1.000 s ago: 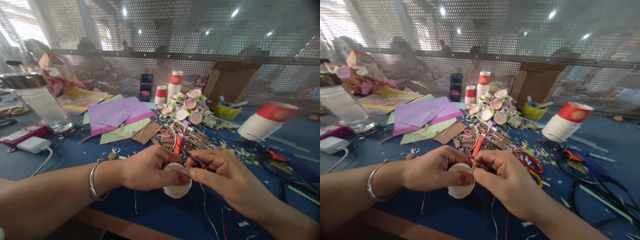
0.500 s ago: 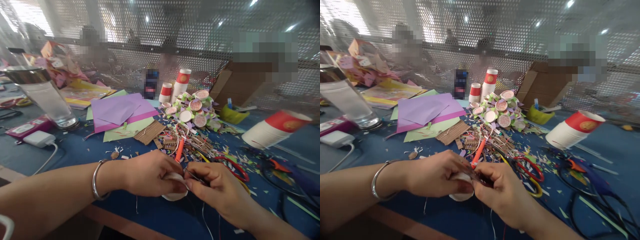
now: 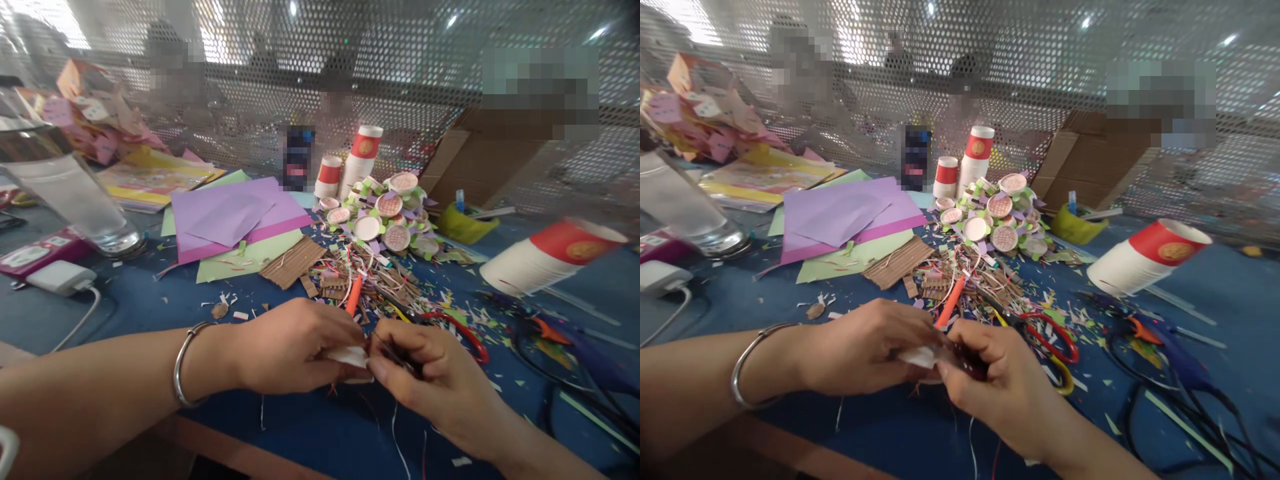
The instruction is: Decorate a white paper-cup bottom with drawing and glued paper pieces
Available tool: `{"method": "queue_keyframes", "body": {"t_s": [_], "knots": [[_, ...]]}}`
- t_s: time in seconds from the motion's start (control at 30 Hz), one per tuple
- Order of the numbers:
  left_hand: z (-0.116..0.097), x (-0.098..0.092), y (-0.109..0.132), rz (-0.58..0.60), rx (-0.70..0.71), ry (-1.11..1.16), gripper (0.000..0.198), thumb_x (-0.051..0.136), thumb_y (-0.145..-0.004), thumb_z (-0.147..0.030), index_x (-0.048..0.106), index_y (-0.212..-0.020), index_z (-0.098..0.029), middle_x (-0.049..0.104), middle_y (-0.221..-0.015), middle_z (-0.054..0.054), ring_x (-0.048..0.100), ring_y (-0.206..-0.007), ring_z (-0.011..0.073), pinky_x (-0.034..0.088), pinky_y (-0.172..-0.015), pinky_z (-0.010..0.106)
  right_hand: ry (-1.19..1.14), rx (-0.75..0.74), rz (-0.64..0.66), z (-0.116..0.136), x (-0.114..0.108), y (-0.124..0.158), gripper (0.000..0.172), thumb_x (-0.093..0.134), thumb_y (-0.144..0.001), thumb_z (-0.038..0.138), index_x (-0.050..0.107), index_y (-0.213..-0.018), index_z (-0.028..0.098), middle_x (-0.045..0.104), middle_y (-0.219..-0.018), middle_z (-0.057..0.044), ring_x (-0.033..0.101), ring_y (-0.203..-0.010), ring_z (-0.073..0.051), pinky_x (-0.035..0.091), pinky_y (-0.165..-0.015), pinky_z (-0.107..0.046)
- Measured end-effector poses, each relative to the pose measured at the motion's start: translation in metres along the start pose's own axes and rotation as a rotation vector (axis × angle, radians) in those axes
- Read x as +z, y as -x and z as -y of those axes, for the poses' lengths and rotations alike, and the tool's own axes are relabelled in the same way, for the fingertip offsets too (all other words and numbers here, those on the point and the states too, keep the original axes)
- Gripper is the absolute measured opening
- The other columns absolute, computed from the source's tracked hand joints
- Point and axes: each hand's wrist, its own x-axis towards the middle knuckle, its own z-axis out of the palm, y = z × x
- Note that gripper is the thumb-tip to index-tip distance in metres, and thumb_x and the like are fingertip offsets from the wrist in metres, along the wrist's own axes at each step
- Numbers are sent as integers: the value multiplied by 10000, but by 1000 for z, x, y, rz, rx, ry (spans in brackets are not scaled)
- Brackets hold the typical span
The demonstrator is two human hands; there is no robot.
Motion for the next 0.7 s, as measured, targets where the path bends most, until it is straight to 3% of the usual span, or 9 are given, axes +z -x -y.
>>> {"method": "queue_keyframes", "body": {"t_s": [0.1,0.23,0.4,0.7], "knots": [[0,-3,-2,-91,-142,76,164,626,-949,-240,713,-865,-129,682,-791,33,574,-695,102,452,-649,221,46,-45,-98,-4,-8,-2,311,605,-934,435,541,-726,213,400,-624,59,356,-546,-90,310,-485,-227],[1,-8,-2,-149,-279,215,245,596,-973,-335,712,-911,-128,624,-751,9,516,-663,96,408,-594,222,157,-93,-134,-8,-17,0,321,632,-927,531,641,-872,215,512,-678,38,458,-578,-104,372,-508,-230],[0,-10,-1,-166,-292,192,271,607,-964,-348,732,-977,-108,668,-790,33,556,-712,113,434,-641,238,301,-98,-135,-7,-19,2,313,597,-952,527,656,-922,221,548,-669,29,493,-576,-120,388,-516,-247],[1,-13,0,-188,-190,5,199,631,-952,-292,766,-1003,-155,738,-864,59,619,-753,126,473,-675,244,435,-169,-146,-3,-17,5,301,560,-988,508,668,-953,230,629,-686,19,567,-571,-124,412,-512,-255]]}}
